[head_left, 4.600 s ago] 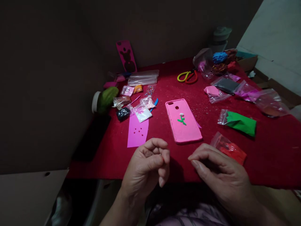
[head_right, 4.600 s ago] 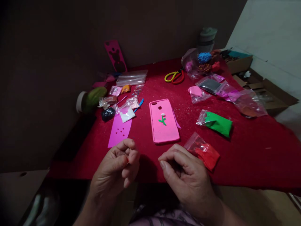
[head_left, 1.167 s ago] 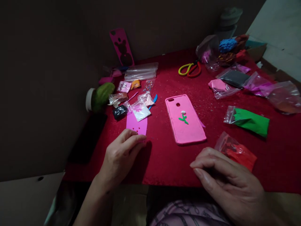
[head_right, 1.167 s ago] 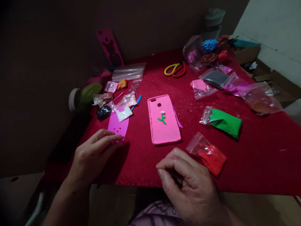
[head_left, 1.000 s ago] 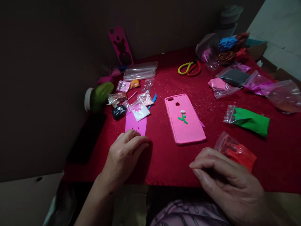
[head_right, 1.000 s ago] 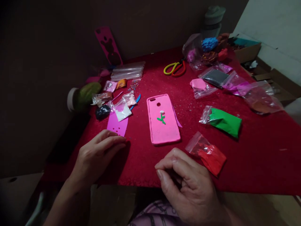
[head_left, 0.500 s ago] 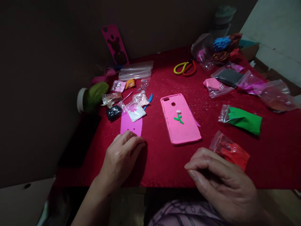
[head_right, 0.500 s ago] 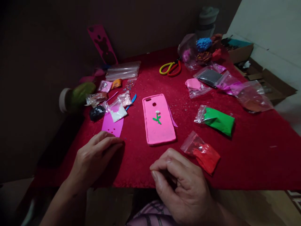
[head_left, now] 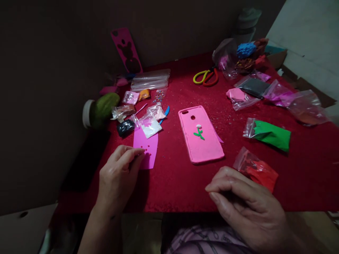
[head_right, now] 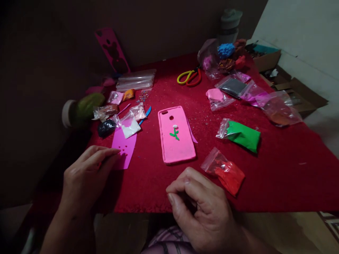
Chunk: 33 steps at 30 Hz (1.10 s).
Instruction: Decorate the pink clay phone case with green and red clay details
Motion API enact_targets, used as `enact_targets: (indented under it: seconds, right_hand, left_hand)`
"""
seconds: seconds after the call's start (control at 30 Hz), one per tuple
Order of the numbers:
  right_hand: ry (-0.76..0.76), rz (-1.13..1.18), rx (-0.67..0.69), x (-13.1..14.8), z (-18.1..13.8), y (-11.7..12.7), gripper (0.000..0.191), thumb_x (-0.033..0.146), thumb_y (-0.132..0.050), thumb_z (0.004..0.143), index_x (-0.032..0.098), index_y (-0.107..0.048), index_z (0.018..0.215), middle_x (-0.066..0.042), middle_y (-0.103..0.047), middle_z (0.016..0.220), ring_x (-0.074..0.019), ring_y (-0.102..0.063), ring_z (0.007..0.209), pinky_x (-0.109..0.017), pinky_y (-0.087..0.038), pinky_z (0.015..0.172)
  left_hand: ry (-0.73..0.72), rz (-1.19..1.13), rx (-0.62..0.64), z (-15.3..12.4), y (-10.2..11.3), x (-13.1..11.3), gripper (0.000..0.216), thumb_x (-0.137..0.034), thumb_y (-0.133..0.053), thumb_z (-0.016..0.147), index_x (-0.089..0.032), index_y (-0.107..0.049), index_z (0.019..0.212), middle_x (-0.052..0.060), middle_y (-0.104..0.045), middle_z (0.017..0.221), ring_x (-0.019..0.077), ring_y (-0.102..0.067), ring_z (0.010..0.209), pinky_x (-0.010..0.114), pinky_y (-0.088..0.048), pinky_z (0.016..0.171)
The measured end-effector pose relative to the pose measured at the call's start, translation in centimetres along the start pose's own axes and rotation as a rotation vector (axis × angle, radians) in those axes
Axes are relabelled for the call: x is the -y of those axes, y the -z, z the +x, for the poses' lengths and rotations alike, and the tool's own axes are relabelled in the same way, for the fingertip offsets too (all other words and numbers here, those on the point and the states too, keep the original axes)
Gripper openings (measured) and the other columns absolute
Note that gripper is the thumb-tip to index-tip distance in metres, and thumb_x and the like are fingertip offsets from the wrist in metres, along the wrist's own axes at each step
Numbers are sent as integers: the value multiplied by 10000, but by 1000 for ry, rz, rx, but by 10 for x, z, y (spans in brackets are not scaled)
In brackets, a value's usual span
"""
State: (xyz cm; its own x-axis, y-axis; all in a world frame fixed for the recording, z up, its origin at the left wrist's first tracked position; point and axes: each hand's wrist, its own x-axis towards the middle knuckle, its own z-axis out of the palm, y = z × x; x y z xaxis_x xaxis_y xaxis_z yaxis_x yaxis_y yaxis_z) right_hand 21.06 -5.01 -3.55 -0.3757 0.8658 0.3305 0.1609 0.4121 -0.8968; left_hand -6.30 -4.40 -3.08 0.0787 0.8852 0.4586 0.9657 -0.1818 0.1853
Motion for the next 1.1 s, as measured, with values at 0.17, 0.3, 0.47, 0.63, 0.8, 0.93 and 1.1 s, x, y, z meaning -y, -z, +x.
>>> enact_targets:
  seconds: [0.17, 0.3, 0.47, 0.63, 0.8, 0.93, 1.1]
  right_hand:
    - [-8, 10, 3, -1, -1, -1, 182, 29, -540, 838, 191, -610, 882, -2, -566, 703, -110, -565, 607, -223, -444, 517]
    - [-6, 17, -6, -2, -1, -1, 188, 22, -541, 831, 190, -614, 874, -2, -568, 703, -111, -570, 609, -222, -447, 520]
    - [-3, 11, -2, -2, 0, -2, 185, 26, -538, 834, 189, -616, 876, -3, -570, 704, -110, -569, 612, -219, -448, 523]
    - [2, 11, 1, -1, -1, -1, 187, 22, -540, 833, 188, -612, 880, 3, -566, 700, -102, -566, 608, -212, -438, 520]
    - [-2, 17, -3, -1, 0, -2, 187, 26, -536, 834, 191, -612, 875, 5, -557, 690, -107, -561, 599, -220, -436, 508]
    - [-1, 10, -5, -1, -1, -2, 188, 22, -532, 837, 189, -610, 872, 2, -555, 695, -108, -559, 608, -224, -440, 521]
    - [13, 0, -11, 0, 1, -1, 165, 25, -529, 842, 161, -623, 847, -8, -561, 682, -100, -556, 598, -212, -437, 519]
  left_hand:
    - [6, -10, -2, 0, -1, -1, 74, -229, -591, 933, -214, -664, 937, -3, -641, 877, 146, -627, 794, 243, -477, 690]
    - [9, -5, -11, 0, -1, -1, 70, -233, -586, 934, -217, -650, 910, -5, -638, 868, 146, -626, 783, 247, -475, 686]
    - [25, -23, -25, -2, -2, 0, 59, -225, -592, 929, -216, -650, 924, -7, -639, 867, 138, -624, 774, 241, -471, 663]
    - [59, -70, -20, -3, 1, -1, 62, -239, -591, 931, -228, -650, 950, -9, -643, 891, 138, -619, 778, 251, -471, 647]
    - [93, -97, -40, -3, 3, -4, 65, -252, -598, 933, -242, -655, 962, -11, -646, 895, 142, -614, 790, 264, -470, 660]
    - [99, -86, -66, -2, 3, -5, 73, -246, -596, 938, -240, -658, 977, -12, -646, 902, 132, -608, 783, 261, -466, 685]
    - [102, -85, -81, -1, 4, -6, 88, -251, -589, 943, -222, -668, 966, -9, -649, 899, 129, -607, 792, 250, -440, 646]
